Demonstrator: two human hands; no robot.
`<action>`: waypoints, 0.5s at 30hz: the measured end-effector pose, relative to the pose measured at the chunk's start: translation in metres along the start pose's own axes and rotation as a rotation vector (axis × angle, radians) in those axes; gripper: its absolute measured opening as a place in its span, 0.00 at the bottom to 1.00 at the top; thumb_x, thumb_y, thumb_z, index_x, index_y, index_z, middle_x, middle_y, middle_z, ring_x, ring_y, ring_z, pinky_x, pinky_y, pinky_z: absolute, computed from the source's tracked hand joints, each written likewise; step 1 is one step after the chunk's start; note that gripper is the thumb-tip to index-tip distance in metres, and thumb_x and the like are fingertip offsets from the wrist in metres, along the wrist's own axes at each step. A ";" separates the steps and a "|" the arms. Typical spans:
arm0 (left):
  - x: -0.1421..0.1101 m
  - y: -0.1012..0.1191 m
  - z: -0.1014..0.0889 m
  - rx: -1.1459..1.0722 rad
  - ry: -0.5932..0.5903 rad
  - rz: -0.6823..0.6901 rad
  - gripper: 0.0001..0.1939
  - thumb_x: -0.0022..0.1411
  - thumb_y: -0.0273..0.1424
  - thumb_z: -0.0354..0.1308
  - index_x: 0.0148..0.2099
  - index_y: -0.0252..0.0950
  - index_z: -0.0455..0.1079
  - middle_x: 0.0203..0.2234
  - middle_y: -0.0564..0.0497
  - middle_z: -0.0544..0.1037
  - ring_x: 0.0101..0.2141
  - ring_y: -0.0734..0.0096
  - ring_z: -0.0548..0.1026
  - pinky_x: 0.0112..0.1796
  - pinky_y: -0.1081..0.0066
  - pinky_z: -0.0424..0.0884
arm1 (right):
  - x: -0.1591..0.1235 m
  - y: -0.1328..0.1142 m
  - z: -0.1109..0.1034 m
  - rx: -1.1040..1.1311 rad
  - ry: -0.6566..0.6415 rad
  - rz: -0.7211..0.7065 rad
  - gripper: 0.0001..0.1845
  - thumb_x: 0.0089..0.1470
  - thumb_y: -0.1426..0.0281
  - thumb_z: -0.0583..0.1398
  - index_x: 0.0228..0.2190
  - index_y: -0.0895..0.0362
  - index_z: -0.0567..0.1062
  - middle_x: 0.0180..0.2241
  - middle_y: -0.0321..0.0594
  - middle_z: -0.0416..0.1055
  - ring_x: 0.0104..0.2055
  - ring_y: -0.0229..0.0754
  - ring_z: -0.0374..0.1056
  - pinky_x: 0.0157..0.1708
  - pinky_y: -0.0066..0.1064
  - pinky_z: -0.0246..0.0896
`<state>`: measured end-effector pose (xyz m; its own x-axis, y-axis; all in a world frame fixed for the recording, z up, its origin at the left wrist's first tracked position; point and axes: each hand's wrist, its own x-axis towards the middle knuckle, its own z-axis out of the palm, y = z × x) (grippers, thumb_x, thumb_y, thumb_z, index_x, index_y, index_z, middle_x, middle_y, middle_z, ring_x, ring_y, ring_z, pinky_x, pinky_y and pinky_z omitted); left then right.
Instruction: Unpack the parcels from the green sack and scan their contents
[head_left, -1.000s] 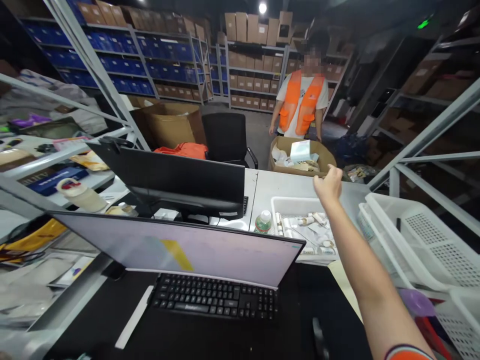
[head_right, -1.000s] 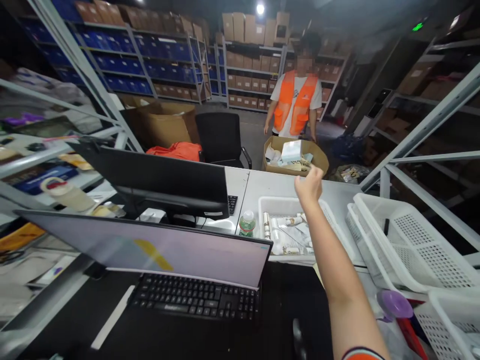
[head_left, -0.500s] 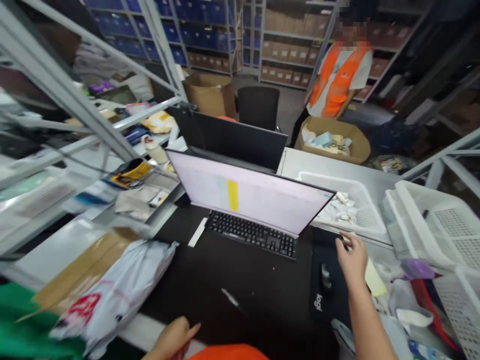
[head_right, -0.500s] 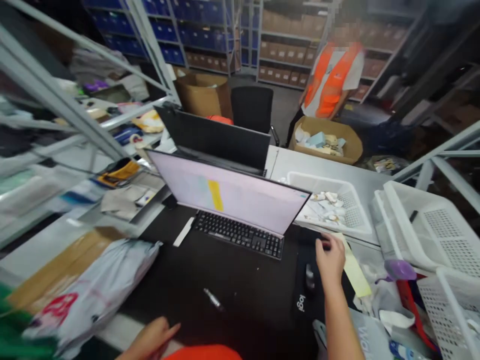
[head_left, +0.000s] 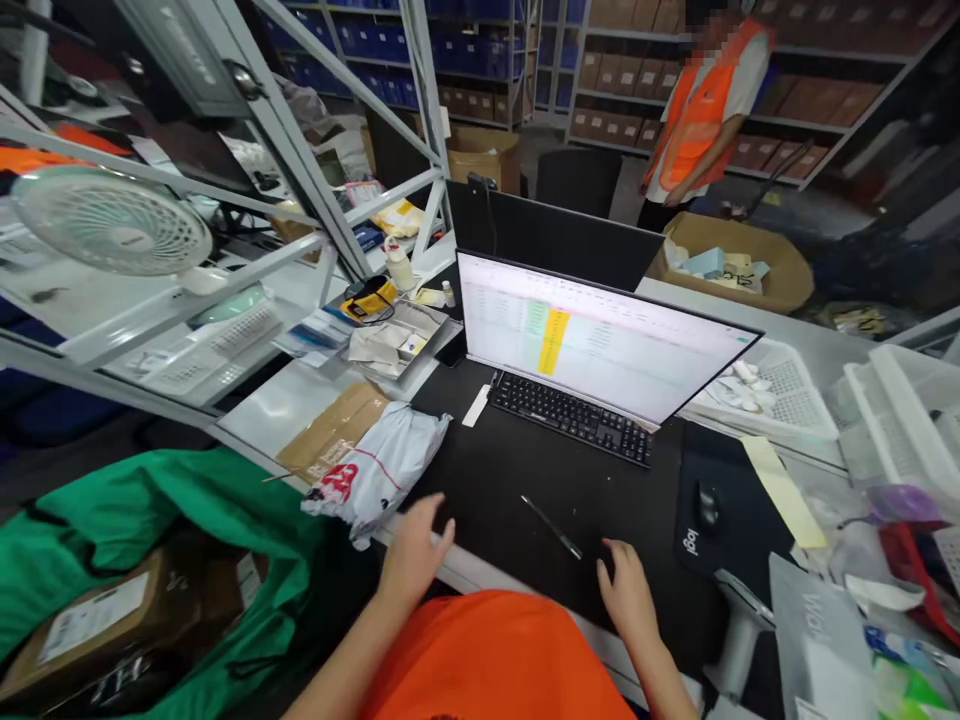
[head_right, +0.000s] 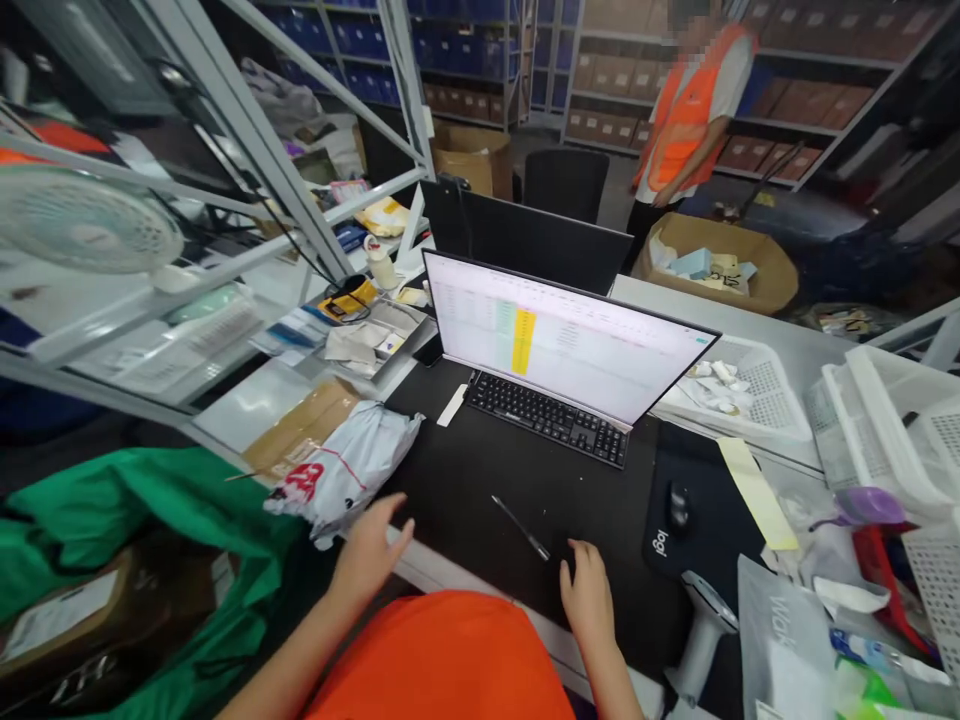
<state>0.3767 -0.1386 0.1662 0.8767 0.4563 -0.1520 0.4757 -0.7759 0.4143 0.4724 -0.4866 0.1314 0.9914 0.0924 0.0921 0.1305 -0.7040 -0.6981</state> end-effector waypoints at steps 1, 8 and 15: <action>0.006 -0.008 -0.017 0.036 0.196 -0.034 0.29 0.67 0.41 0.54 0.63 0.29 0.63 0.60 0.34 0.70 0.60 0.51 0.68 0.61 0.61 0.60 | -0.002 -0.004 0.009 0.007 -0.060 -0.031 0.20 0.57 0.59 0.62 0.48 0.55 0.75 0.45 0.47 0.73 0.47 0.52 0.73 0.50 0.49 0.71; 0.044 -0.059 -0.055 0.259 0.167 -0.279 0.48 0.51 0.45 0.73 0.65 0.22 0.60 0.64 0.18 0.59 0.63 0.28 0.59 0.61 0.44 0.56 | -0.022 -0.040 0.067 0.012 -0.297 -0.218 0.19 0.61 0.63 0.53 0.48 0.58 0.75 0.50 0.52 0.69 0.54 0.52 0.68 0.56 0.49 0.65; 0.033 -0.098 -0.045 0.056 0.264 -0.106 0.06 0.64 0.30 0.60 0.43 0.37 0.76 0.53 0.38 0.75 0.55 0.50 0.70 0.60 0.54 0.61 | -0.051 -0.069 0.087 -0.011 -0.371 -0.235 0.17 0.61 0.63 0.54 0.46 0.56 0.76 0.50 0.50 0.70 0.54 0.53 0.69 0.55 0.49 0.67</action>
<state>0.3560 -0.0278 0.1614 0.7766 0.6280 0.0500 0.5732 -0.7374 0.3573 0.4132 -0.3809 0.1130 0.8682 0.4959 -0.0150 0.3544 -0.6410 -0.6808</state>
